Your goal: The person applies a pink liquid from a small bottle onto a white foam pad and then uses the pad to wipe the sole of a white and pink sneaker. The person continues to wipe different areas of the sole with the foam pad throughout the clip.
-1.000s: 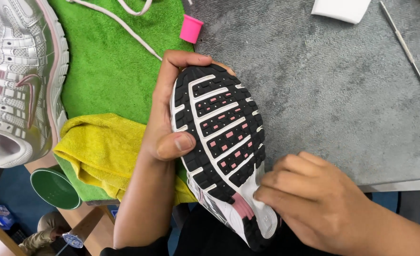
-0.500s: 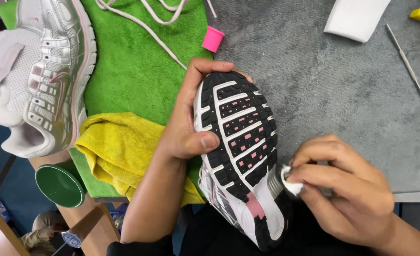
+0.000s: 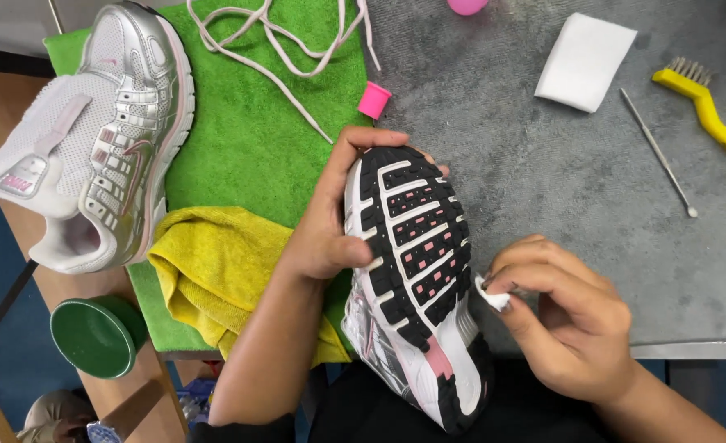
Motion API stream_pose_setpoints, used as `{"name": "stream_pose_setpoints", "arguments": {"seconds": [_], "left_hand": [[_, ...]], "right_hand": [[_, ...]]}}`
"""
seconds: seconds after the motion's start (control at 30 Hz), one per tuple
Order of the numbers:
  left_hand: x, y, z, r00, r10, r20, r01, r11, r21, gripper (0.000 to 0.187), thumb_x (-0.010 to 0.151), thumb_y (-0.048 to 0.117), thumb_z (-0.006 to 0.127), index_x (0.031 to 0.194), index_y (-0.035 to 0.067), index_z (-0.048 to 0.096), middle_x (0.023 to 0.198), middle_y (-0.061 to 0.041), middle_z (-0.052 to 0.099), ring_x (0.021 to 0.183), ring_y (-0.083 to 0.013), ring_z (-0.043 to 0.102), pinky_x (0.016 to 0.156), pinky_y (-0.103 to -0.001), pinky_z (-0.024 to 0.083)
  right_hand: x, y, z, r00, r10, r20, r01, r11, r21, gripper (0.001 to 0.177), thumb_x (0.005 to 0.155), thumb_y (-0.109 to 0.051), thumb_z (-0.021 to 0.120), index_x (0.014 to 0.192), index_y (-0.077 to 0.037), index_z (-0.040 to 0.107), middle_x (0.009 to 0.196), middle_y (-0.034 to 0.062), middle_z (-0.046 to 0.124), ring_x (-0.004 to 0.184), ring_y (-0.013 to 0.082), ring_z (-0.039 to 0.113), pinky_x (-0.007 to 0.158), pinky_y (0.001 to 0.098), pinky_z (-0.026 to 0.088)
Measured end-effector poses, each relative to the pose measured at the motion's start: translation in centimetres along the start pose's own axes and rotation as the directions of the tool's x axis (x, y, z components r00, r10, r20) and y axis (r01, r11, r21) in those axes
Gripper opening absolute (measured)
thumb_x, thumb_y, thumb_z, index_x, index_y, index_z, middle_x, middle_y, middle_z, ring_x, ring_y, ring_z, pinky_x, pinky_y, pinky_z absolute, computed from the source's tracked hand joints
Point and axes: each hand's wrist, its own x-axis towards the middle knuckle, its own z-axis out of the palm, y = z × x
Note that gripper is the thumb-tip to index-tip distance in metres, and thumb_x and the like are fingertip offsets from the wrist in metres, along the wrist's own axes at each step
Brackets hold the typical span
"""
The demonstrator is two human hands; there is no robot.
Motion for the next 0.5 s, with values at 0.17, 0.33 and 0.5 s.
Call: {"name": "stream_pose_setpoints", "arguments": {"seconds": [0.17, 0.33, 0.5], "left_hand": [[0.1, 0.4, 1.0, 0.999, -0.029, 0.042, 0.031, 0.999, -0.038, 0.102, 0.074, 0.045, 0.097, 0.143, 0.008, 0.031, 0.134, -0.020, 0.055, 0.122, -0.0354, 0.062, 0.104, -0.050, 0.055], [0.7, 1.1, 2.3, 0.996, -0.081, -0.020, 0.083, 0.989, 0.121, 0.101, 0.071, 0.042, 0.095, 0.142, 0.009, 0.031, 0.128, -0.020, 0.057, 0.112, -0.0284, 0.065, 0.091, -0.042, 0.059], [0.9, 0.6, 2.8, 0.994, -0.105, 0.026, 0.101, 0.987, 0.121, 0.094, 0.073, 0.037, 0.087, 0.143, 0.010, 0.031, 0.130, -0.022, 0.057, 0.115, -0.0301, 0.063, 0.096, -0.044, 0.057]], "right_hand": [[-1.2, 0.6, -0.4, 0.990, 0.115, -0.084, -0.100, 0.981, 0.165, 0.012, 0.095, -0.012, 0.059, 0.091, 0.000, 0.062, 0.086, 0.0133, 0.066, 0.082, 0.0240, 0.065, 0.079, 0.0325, 0.052], [-2.5, 1.2, -1.3, 0.969, 0.178, -0.172, -0.127, 0.955, 0.269, 0.010, 0.097, -0.011, 0.061, 0.095, -0.001, 0.064, 0.089, 0.0123, 0.065, 0.086, 0.0226, 0.064, 0.081, 0.0301, 0.050], [-2.1, -0.2, -1.7, 0.954, 0.000, -0.300, 0.010, 0.999, 0.032, 0.008, 0.093, -0.003, 0.061, 0.097, 0.003, 0.063, 0.086, 0.0152, 0.065, 0.078, 0.0259, 0.064, 0.080, 0.0348, 0.053]]}}
